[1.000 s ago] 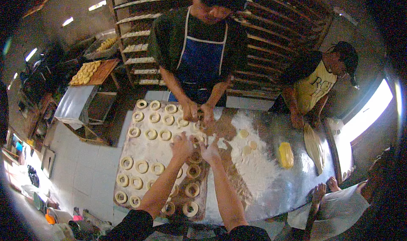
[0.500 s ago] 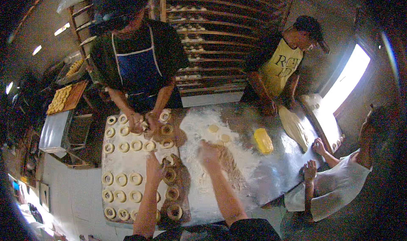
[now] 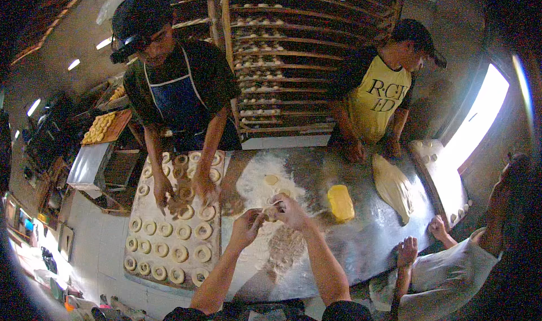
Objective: The person shapes small dough pieces into rings by hand and places them on a wooden board. A coworker assists by rolling dough and arranging pieces nearby. The shaped dough rings accumulate on the board as the task progresses.
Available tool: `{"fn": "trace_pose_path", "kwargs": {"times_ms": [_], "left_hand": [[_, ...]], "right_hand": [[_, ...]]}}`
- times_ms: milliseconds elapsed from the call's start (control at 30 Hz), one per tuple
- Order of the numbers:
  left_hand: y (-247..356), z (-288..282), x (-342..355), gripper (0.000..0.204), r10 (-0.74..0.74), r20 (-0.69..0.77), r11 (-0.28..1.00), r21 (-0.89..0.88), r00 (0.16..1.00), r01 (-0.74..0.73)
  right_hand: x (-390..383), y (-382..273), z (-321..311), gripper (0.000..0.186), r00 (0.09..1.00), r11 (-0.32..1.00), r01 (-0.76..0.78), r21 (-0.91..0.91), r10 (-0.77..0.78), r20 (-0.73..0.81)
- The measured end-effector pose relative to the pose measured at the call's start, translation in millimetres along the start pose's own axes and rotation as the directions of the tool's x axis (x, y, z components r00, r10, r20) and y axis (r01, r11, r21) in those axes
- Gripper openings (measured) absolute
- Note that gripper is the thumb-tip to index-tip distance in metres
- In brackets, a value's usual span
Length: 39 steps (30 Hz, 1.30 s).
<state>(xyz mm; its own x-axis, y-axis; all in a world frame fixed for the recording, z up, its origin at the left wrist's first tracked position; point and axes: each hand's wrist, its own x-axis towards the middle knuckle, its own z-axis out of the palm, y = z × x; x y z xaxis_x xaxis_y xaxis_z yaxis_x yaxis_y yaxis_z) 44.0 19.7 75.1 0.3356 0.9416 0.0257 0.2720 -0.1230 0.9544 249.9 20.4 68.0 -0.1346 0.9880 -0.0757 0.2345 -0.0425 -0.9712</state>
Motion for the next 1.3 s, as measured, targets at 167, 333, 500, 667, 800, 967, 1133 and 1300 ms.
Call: {"fn": "trace_pose_path", "kwargs": {"times_ms": [167, 333, 500, 667, 800, 967, 1133, 1300], "left_hand": [[48.8, 19.5, -23.1, 0.035, -0.056, -0.009, 0.992, -0.115, 0.998, 0.054], [68.5, 30.2, -28.3, 0.030, -0.027, -0.060, 0.999, 0.032, 0.998, 0.029], [55.1, 52.5, -20.7, 0.041, 0.456, -0.270, 0.829, 0.475, 0.848, -0.294], [29.8, 47.6, -22.4, 0.054, 0.409, -0.451, 0.911, 0.158, 0.793, -0.380], [19.8, 33.7, -30.2, 0.045, 0.155, -0.243, 0.686, -0.671, 0.958, -0.281], [12.9, -0.1, -40.4, 0.036, 0.247, -0.322, 0.931, 0.341, 0.914, -0.132], [-10.6, -47.8, -36.6, 0.027, 0.267, -0.481, 0.959, 0.218, 0.835, -0.181], [-41.0, -110.1, -36.5, 0.026, 0.139, -0.488, 0.956, 0.294, 0.861, 0.012]], "right_hand": [[-49.6, -28.2, -18.0, 0.055, 0.996, 0.994, 0.091, 0.059, -0.092, 0.021], [-45.9, -27.1, -10.2, 0.060, 0.985, 0.937, 0.117, 0.330, -0.067, -0.159], [-26.7, -17.2, 15.4, 0.059, 0.979, 0.608, 0.128, 0.784, 0.049, -0.198], [-33.0, -9.1, 17.6, 0.052, 0.956, 0.627, 0.044, 0.778, -0.251, 0.149], [-20.7, -17.5, 42.0, 0.053, 0.987, 0.480, -0.028, 0.877, 0.150, -0.050], [-10.6, -33.5, 73.1, 0.050, 0.982, 0.887, -0.082, 0.454, -0.006, 0.191], [17.7, -24.2, 132.9, 0.051, 0.992, 0.682, 0.059, 0.729, -0.120, 0.031], [76.9, -5.4, 199.2, 0.065, 0.900, 0.840, 0.389, 0.378, -0.435, 0.040]]}}
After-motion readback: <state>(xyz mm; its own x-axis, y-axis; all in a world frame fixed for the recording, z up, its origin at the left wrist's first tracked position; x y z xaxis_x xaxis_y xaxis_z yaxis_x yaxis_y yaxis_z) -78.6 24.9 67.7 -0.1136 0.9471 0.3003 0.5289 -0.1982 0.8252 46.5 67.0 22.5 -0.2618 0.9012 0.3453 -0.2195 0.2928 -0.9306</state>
